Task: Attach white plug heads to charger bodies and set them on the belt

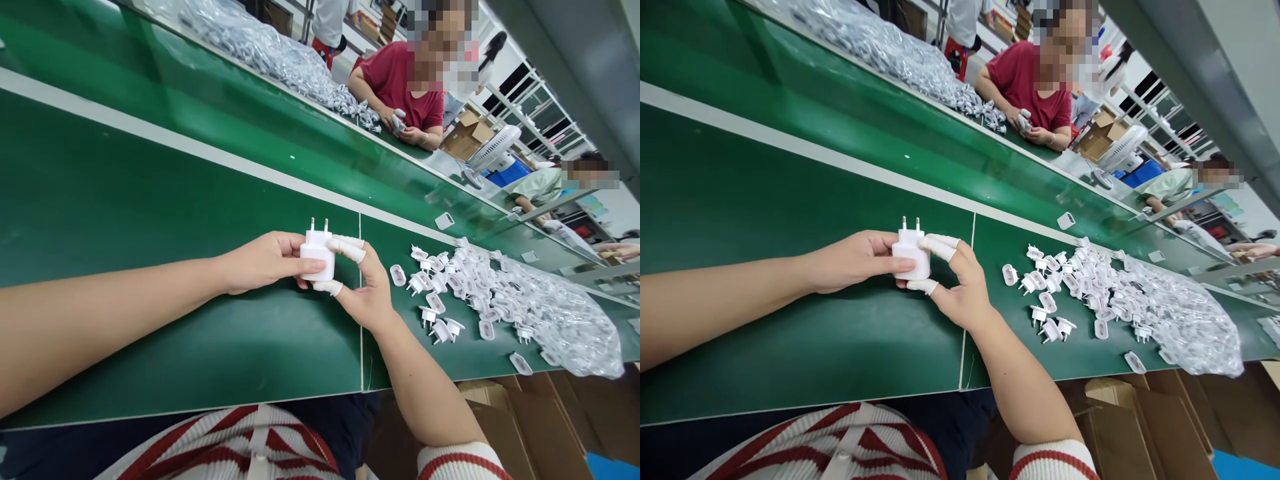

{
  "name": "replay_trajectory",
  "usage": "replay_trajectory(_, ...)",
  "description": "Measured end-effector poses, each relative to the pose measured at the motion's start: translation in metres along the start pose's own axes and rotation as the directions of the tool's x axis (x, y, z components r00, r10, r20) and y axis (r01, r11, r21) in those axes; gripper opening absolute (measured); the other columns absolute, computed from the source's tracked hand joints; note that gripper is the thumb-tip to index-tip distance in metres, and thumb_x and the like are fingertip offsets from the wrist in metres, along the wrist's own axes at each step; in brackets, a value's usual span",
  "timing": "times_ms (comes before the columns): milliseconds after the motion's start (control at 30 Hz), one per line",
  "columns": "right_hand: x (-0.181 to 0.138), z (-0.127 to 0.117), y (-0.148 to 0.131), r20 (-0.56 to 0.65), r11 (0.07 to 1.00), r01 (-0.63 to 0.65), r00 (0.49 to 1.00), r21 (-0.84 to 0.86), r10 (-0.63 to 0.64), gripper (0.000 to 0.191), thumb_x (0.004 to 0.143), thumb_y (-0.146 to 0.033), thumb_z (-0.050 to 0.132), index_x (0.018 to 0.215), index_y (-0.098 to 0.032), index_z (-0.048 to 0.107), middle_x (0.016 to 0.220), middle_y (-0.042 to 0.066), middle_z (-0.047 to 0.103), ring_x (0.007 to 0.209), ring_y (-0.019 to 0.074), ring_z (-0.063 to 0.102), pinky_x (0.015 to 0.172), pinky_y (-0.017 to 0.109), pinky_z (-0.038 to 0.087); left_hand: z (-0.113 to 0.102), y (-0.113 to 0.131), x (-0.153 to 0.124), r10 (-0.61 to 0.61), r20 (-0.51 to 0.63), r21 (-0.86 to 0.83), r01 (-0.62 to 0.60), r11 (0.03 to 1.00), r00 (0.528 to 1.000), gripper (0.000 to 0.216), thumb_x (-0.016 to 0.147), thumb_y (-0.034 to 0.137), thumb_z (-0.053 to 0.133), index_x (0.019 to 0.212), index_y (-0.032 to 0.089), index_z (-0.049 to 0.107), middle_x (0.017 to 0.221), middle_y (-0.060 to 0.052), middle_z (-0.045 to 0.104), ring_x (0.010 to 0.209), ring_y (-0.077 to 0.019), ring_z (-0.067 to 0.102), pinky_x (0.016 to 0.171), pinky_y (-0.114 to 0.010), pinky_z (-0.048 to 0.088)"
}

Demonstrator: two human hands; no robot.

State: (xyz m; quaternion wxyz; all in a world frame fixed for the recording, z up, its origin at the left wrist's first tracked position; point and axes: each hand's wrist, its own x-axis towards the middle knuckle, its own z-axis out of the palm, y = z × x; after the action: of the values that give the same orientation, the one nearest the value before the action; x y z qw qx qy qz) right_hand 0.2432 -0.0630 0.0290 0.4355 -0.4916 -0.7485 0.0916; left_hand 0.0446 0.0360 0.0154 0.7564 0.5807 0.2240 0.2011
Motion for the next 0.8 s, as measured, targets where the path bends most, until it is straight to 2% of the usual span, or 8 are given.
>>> replay_trajectory(200,0.001,-0.003,0.000,0.013,0.997,0.071,0.997,-0.025,-0.071,0.044,0.094,-0.030,0.077,0.137,-0.029,0.065,0.135,0.010,0.072,0.121,0.0261,0.072,0.106,0.045,0.060,-0.001,0.004,0.002,-0.039,0.116,-0.016,0.041,0.999,0.992,0.039,0.085,0.047,0.084,0.106,0.016,0.073,0.095,-0.009,0.079,0.075,-0.0160,0.069,0.064,-0.025,0.055)
replay_trajectory(333,0.001,-0.005,0.004,0.000,0.991,0.105,0.994,-0.079,-0.105,0.053,0.091,-0.024,0.079,0.140,-0.030,0.063,0.133,0.011,0.073,0.118,0.0283,0.073,0.101,0.045,0.062,0.000,0.002,0.007,-0.033,0.260,-0.269,0.105,0.957,0.965,0.047,0.083,0.050,0.074,0.115,0.016,0.070,0.114,-0.013,0.078,0.072,-0.0134,0.064,0.060,-0.024,0.047)
replay_trajectory(467,-0.002,-0.007,0.008,-0.009,0.988,0.078,0.997,-0.135,-0.080,0.052,0.090,-0.022,0.076,0.140,-0.030,0.064,0.125,0.010,0.074,0.109,0.0289,0.075,0.092,0.043,0.064,-0.001,-0.004,0.015,-0.042,0.341,-0.428,0.195,0.883,0.939,0.052,0.077,0.052,0.058,0.110,0.014,0.071,0.109,-0.013,0.076,0.067,-0.0133,0.058,0.060,-0.025,0.040)
replay_trajectory(667,-0.011,-0.010,0.008,-0.020,0.956,0.090,0.995,-0.280,-0.100,0.047,0.093,-0.034,0.068,0.139,-0.028,0.064,0.123,0.012,0.076,0.111,0.0348,0.076,0.085,0.045,0.065,0.006,-0.006,0.018,-0.084,0.419,-0.420,0.275,0.865,0.904,0.046,0.075,0.043,0.050,0.107,0.015,0.067,0.105,-0.011,0.072,0.053,-0.0129,0.035,0.051,-0.029,0.021)
replay_trajectory(800,-0.013,-0.006,0.012,-0.049,0.944,0.082,0.993,-0.320,-0.103,0.044,0.094,-0.039,0.065,0.136,-0.028,0.065,0.124,0.012,0.076,0.106,0.0347,0.078,0.078,0.043,0.065,0.006,-0.006,0.020,-0.073,0.389,-0.386,0.234,0.892,0.918,0.047,0.076,0.041,0.047,0.111,0.015,0.066,0.105,-0.011,0.070,0.052,-0.0127,0.033,0.051,-0.030,0.021)
